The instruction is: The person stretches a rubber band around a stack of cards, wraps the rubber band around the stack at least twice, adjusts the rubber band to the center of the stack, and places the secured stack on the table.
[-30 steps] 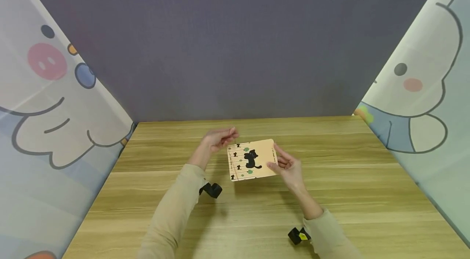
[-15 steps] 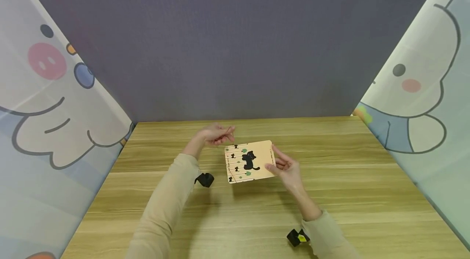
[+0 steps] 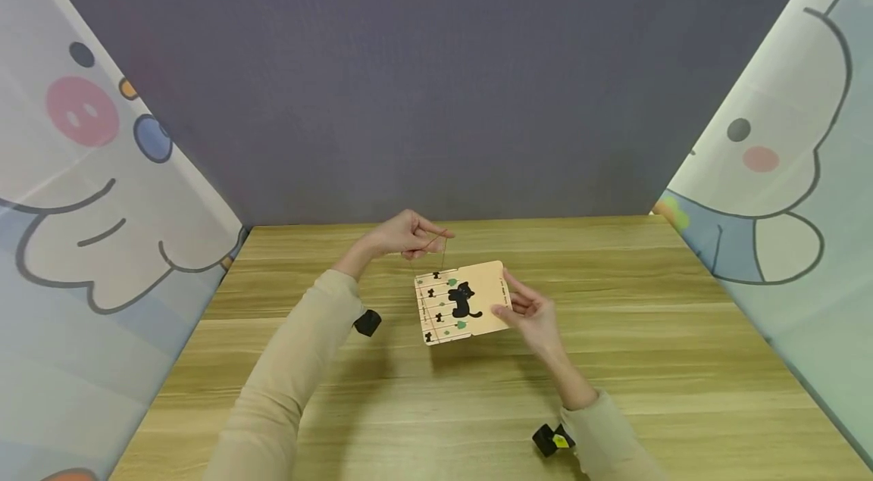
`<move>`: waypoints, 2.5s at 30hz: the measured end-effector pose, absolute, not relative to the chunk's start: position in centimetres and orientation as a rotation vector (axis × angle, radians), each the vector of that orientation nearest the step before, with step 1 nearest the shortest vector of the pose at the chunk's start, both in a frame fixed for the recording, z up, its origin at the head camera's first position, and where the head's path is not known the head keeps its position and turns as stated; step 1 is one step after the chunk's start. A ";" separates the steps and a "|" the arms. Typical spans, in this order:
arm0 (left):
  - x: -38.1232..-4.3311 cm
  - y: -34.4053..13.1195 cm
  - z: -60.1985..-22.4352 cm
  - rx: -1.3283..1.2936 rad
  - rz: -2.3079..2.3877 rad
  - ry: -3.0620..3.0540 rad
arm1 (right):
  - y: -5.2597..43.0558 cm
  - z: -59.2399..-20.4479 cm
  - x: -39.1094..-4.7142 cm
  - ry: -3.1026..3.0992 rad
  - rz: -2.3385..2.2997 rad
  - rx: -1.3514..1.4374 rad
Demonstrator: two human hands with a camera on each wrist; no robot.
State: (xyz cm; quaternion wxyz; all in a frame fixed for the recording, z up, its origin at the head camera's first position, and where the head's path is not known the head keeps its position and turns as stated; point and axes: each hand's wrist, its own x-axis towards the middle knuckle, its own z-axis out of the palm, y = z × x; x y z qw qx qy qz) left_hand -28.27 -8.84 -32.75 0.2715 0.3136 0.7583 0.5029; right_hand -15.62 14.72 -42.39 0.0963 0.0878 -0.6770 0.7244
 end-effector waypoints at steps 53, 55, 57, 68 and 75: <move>-24.6 -9.7 -35.8 1.728 0.846 2.537 | 15.9 -43.1 -14.5 -1.771 2.462 0.168; -24.6 -9.6 -36.4 1.736 0.961 2.508 | 15.8 -42.9 -14.5 -1.779 2.450 0.132; -24.5 -9.6 -36.9 1.716 1.082 2.489 | 15.8 -42.8 -14.4 -1.784 2.437 0.106; -22.5 -9.1 -36.1 1.567 1.473 2.468 | 15.9 -41.7 -14.5 -1.763 2.452 -0.055; -23.8 -9.0 -37.2 1.567 1.334 2.546 | 15.7 -41.4 -14.2 -1.800 2.439 -0.041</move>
